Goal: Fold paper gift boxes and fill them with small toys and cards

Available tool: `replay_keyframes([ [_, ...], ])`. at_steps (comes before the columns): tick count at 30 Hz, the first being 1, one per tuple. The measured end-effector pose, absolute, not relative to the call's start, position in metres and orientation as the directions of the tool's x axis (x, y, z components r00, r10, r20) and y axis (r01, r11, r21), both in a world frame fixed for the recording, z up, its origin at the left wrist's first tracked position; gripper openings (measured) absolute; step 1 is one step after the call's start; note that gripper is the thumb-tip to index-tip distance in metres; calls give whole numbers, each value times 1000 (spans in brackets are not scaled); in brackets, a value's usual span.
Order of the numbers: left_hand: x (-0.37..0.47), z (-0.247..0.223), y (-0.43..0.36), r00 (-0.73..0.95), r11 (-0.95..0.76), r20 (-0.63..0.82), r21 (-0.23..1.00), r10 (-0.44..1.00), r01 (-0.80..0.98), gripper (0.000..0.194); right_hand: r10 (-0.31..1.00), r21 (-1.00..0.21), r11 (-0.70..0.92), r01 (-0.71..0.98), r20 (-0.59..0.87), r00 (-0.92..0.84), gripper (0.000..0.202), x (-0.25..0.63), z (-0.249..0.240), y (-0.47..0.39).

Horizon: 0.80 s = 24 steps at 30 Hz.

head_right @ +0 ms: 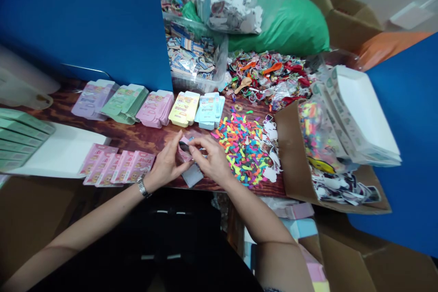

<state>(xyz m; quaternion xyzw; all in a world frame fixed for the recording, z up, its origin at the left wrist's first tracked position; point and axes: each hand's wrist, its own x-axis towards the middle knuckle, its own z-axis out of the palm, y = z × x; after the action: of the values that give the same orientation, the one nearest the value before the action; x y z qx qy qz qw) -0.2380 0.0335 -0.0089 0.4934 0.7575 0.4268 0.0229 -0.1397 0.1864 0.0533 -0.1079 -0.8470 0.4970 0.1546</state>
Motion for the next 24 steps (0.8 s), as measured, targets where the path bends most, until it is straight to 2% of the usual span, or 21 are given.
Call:
replay_keyframes([
  [3,-236,-7,33,-517,200,358,638,777,744,92,371,-870,485,89,113,-922,21,-142,51,184],
  [7,-235,-6,32,-512,302,361,500,780,812,94,353,-800,600,34,226,-908,20,-143,51,180],
  [10,-235,-5,32,-488,337,393,394,779,855,96,338,-783,621,-13,283,-898,21,-139,49,173],
  [14,-237,-4,30,-477,367,376,330,794,870,94,475,-801,596,58,294,-830,28,-132,35,159],
  [19,-240,-6,28,-455,353,400,304,795,885,91,518,-804,591,63,318,-794,36,-130,19,139],
  [24,-239,-5,14,-517,412,285,355,807,839,87,420,-825,565,19,268,-867,40,-134,10,130],
])
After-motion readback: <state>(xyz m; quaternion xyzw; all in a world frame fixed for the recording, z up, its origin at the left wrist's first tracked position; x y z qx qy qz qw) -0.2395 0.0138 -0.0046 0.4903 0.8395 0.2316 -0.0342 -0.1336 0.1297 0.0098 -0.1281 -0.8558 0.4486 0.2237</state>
